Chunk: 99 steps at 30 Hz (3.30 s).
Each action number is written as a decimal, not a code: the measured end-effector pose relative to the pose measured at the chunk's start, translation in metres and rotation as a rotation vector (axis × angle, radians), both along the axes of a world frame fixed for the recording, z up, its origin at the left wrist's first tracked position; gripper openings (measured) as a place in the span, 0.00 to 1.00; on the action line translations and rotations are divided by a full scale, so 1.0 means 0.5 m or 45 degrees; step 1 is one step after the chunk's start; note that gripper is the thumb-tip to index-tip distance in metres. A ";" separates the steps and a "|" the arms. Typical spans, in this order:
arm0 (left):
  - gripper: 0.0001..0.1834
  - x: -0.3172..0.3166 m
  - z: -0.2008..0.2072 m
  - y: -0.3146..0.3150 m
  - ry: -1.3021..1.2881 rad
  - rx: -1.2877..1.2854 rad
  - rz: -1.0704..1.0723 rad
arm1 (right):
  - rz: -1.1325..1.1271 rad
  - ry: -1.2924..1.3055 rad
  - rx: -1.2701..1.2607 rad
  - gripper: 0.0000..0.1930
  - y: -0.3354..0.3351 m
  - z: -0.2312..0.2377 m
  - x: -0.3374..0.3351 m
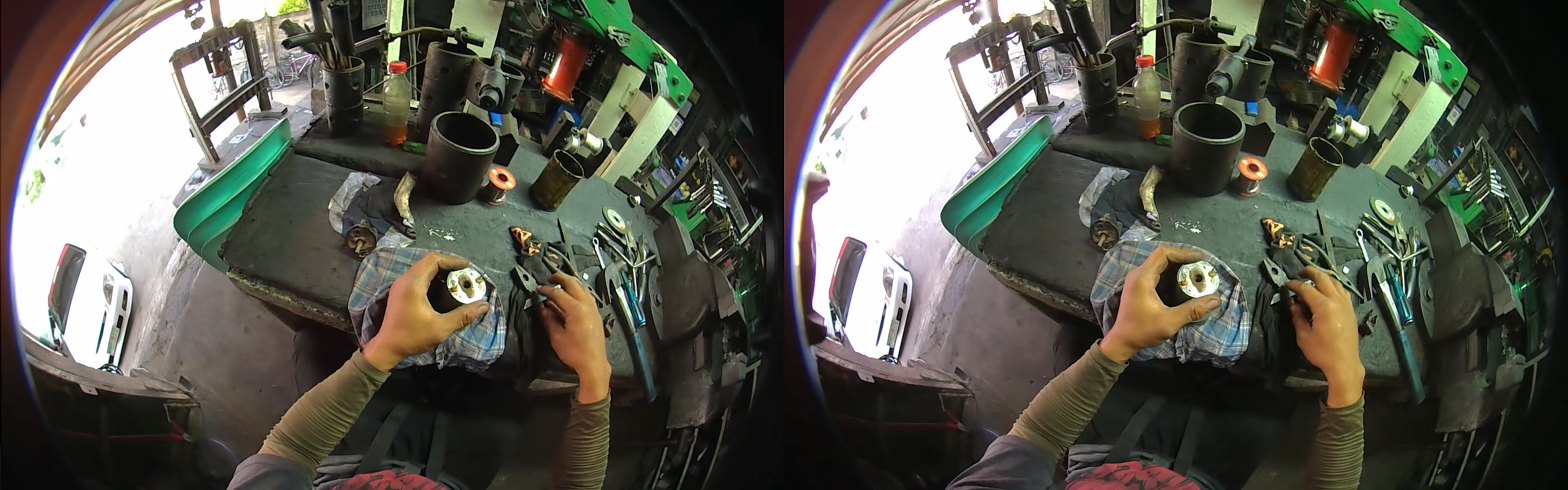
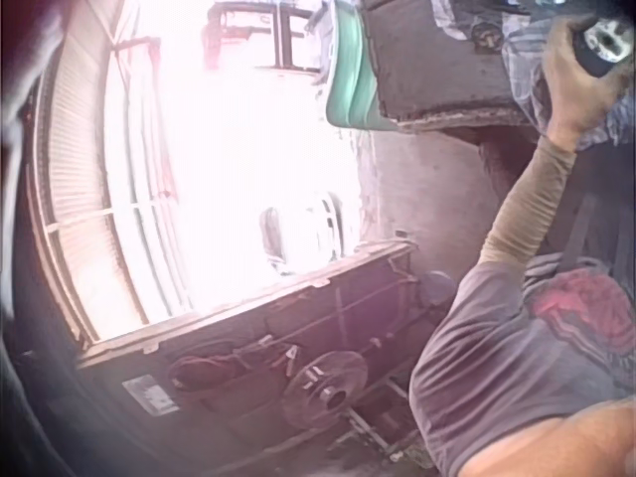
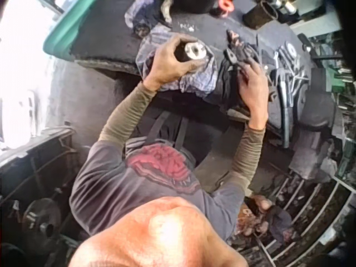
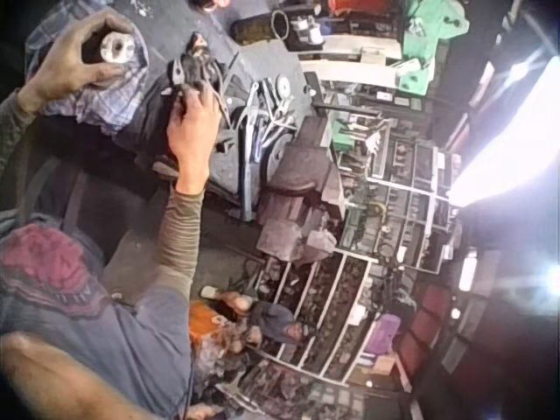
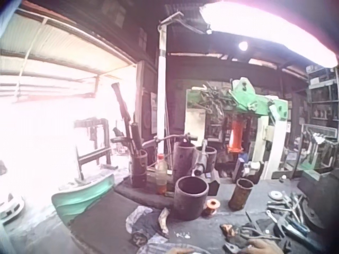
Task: The person disassembles a cylindrical electrical component, removes a small internal part, and then reassembles the unit. They use a small flat tool to scrape and clean the interior surfaces of the component's housing.
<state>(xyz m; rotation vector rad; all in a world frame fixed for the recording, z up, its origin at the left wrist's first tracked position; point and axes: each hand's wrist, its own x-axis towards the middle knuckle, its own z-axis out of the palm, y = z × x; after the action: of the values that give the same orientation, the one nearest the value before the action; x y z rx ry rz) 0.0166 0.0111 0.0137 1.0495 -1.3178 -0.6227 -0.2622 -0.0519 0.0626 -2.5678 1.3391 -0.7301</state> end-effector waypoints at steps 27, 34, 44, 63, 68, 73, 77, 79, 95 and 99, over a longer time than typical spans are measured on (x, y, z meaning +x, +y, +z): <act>0.36 0.035 -0.010 0.014 -0.137 0.041 -0.139 | 0.191 -0.172 -0.542 0.18 0.131 0.025 0.170; 0.36 0.031 -0.010 0.020 -0.075 0.008 -0.109 | 0.267 -0.141 -0.411 0.15 0.143 0.034 0.165; 0.37 0.035 -0.015 0.016 -0.216 -0.094 -0.021 | 0.324 -0.009 -0.463 0.20 0.134 0.040 0.169; 0.37 0.035 -0.017 0.012 -0.203 -0.136 -0.005 | 0.308 0.046 -0.505 0.22 0.128 0.035 0.162; 0.37 0.036 -0.017 0.013 -0.211 -0.131 -0.002 | 0.335 -0.008 -0.461 0.22 0.137 0.036 0.164; 0.37 0.038 -0.017 0.014 -0.221 -0.117 -0.009 | 0.349 0.007 -0.460 0.22 0.141 0.040 0.165; 0.37 0.038 -0.017 0.012 -0.225 -0.126 -0.007 | 0.343 0.031 -0.495 0.21 0.128 0.044 0.161; 0.37 0.039 -0.017 0.013 -0.228 -0.127 -0.008 | 0.380 0.016 -0.461 0.21 0.140 0.042 0.163; 0.37 0.045 -0.002 0.014 -0.306 -0.096 0.000 | 0.349 -0.009 -0.371 0.13 0.128 0.077 0.165; 0.38 0.046 -0.007 0.004 -0.317 -0.126 -0.015 | 0.367 -0.019 -0.360 0.11 0.120 0.075 0.170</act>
<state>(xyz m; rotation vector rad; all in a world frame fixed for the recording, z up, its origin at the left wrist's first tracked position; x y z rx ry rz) 0.0398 0.0132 0.0103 1.0632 -1.5562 -0.4401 -0.1772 0.0082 0.1003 -2.8792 0.8842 -0.9360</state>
